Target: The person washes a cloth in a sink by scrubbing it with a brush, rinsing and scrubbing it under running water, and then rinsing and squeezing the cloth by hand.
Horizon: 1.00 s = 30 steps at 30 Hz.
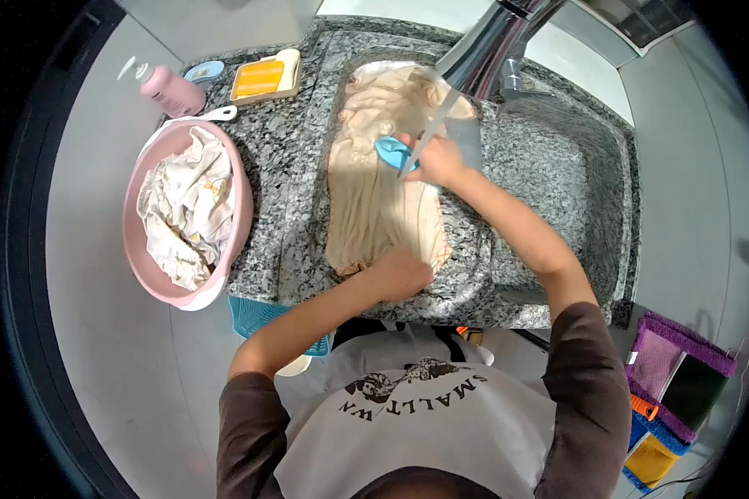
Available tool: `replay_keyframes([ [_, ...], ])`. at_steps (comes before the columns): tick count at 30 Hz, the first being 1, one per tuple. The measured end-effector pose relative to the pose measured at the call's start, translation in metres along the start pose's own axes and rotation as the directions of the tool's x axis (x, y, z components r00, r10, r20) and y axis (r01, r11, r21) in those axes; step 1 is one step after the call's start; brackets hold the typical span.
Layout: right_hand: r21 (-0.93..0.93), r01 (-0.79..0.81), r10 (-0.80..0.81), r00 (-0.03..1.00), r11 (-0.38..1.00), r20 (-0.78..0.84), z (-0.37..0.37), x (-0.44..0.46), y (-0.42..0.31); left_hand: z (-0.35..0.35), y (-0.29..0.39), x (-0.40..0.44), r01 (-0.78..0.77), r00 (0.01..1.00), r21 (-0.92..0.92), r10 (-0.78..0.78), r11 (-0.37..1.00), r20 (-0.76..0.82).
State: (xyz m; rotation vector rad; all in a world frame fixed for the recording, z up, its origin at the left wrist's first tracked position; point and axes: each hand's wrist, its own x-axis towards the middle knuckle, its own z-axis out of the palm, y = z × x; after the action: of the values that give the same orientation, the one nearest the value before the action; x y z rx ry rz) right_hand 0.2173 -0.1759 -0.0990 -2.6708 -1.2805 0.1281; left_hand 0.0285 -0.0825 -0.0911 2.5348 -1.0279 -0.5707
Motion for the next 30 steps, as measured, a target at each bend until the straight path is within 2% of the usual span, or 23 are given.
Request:
replay_keyframes([
  [1,0.001,0.008,-0.008,1.0,1.0,0.001,-0.012,0.0,-0.009,-0.002,0.0,-0.001,0.001,1.0,-0.021,-0.002,1.0,-0.021],
  [3,0.004,-0.003,0.002,0.984,1.0,0.178,-0.031,-0.017,-0.028,-0.001,0.0,0.0,0.005,0.999,-0.053,-0.008,0.999,-0.051],
  [4,0.163,0.141,-0.148,0.988,0.977,0.033,-0.019,-0.036,-0.033,0.003,0.001,0.001,-0.027,0.999,-0.107,0.022,0.994,-0.044],
  [5,0.165,0.148,-0.157,0.987,0.975,0.041,-0.018,-0.047,-0.043,0.006,0.002,0.001,-0.058,0.998,-0.16,0.052,0.985,-0.037],
  [6,0.169,0.181,-0.204,0.971,0.969,0.129,-0.018,-0.056,-0.051,0.008,0.005,-0.001,-0.052,0.998,-0.164,0.046,0.985,-0.039],
  [7,0.178,0.208,-0.244,0.945,0.962,0.216,-0.017,-0.061,-0.055,0.01,0.011,-0.004,-0.078,0.991,-0.195,0.055,0.978,-0.122],
  [8,0.2,0.182,-0.204,0.974,0.963,0.097,-0.005,-0.053,-0.042,0.01,0.013,-0.004,-0.105,0.976,-0.218,0.059,0.97,-0.208],
  [9,0.193,0.194,-0.214,0.973,0.962,0.09,-0.003,-0.033,-0.03,0.007,0.01,-0.001,-0.1,0.975,-0.209,0.053,0.973,-0.216],
  [11,0.037,0.077,-0.079,0.995,0.996,0.068,0.002,-0.008,-0.015,0.01,0.016,-0.002,-0.108,0.977,-0.223,0.063,0.969,-0.203],
  [12,0.037,0.078,-0.08,0.995,0.996,0.066,0.001,0.0,-0.01,0.003,0.019,-0.003,-0.046,0.994,-0.208,0.024,0.977,-0.11],
  [15,-0.072,0.066,-0.068,0.998,0.995,-0.015,-0.01,0.012,0.001,-0.01,0.012,0.001,0.053,0.997,-0.286,-0.069,0.957,-0.046],
  [17,0.125,-0.051,0.06,0.995,0.991,-0.074,-0.024,0.004,0.013,-0.023,-0.009,0.01,-0.005,0.956,-0.095,-0.024,0.995,-0.294],
  [18,0.144,-0.153,0.153,0.988,0.978,0.015,-0.044,-0.004,0.011,-0.013,-0.034,0.021,-0.018,0.847,0.049,0.041,0.999,-0.53],
  [19,0.142,-0.158,0.157,0.987,0.977,0.014,-0.046,-0.013,0.016,0.003,-0.06,0.031,0.005,0.68,0.192,0.137,0.981,-0.72],
  [21,0.15,-0.218,0.231,0.97,0.964,-0.079,-0.051,-0.031,0.031,0.012,-0.082,0.037,0.148,0.692,-0.161,-0.218,0.976,-0.688],
  [22,0.18,-0.212,0.235,0.965,0.96,-0.114,-0.054,-0.041,0.036,0.004,-0.093,0.036,0.141,0.693,-0.157,-0.211,0.977,-0.689],
  [23,0.177,-0.217,0.24,0.964,0.96,-0.118,-0.057,-0.053,0.041,-0.004,-0.103,0.036,0.302,0.786,-0.136,-0.327,0.944,-0.525],
  [24,0.197,-0.238,0.264,0.958,0.951,-0.114,-0.064,-0.066,0.041,-0.008,-0.106,0.038,0.449,0.827,-0.082,-0.448,0.89,-0.341],
  [25,0.218,-0.261,0.289,0.951,0.941,-0.109,-0.069,-0.079,0.04,0.001,-0.106,0.045,0.441,0.832,-0.078,-0.44,0.894,-0.338],
  [26,0.269,-0.259,0.298,0.947,0.928,-0.117,-0.075,-0.091,0.041,0.014,-0.102,0.053,0.541,0.702,0.056,-0.414,0.839,-0.579],
  [27,0.266,-0.267,0.307,0.944,0.926,-0.12,-0.079,-0.102,0.04,0.022,-0.097,0.06,0.651,0.539,0.152,-0.313,0.744,-0.782],
  [28,0.287,-0.312,0.351,0.932,0.905,-0.094,-0.083,-0.111,0.039,0.022,-0.085,0.068,0.645,0.543,0.156,-0.305,0.748,-0.783],
  [30,0.307,-0.352,0.396,0.913,0.884,-0.093,-0.082,-0.124,0.041,0.021,-0.061,0.079,0.568,0.741,0.044,-0.487,0.822,-0.463],
])
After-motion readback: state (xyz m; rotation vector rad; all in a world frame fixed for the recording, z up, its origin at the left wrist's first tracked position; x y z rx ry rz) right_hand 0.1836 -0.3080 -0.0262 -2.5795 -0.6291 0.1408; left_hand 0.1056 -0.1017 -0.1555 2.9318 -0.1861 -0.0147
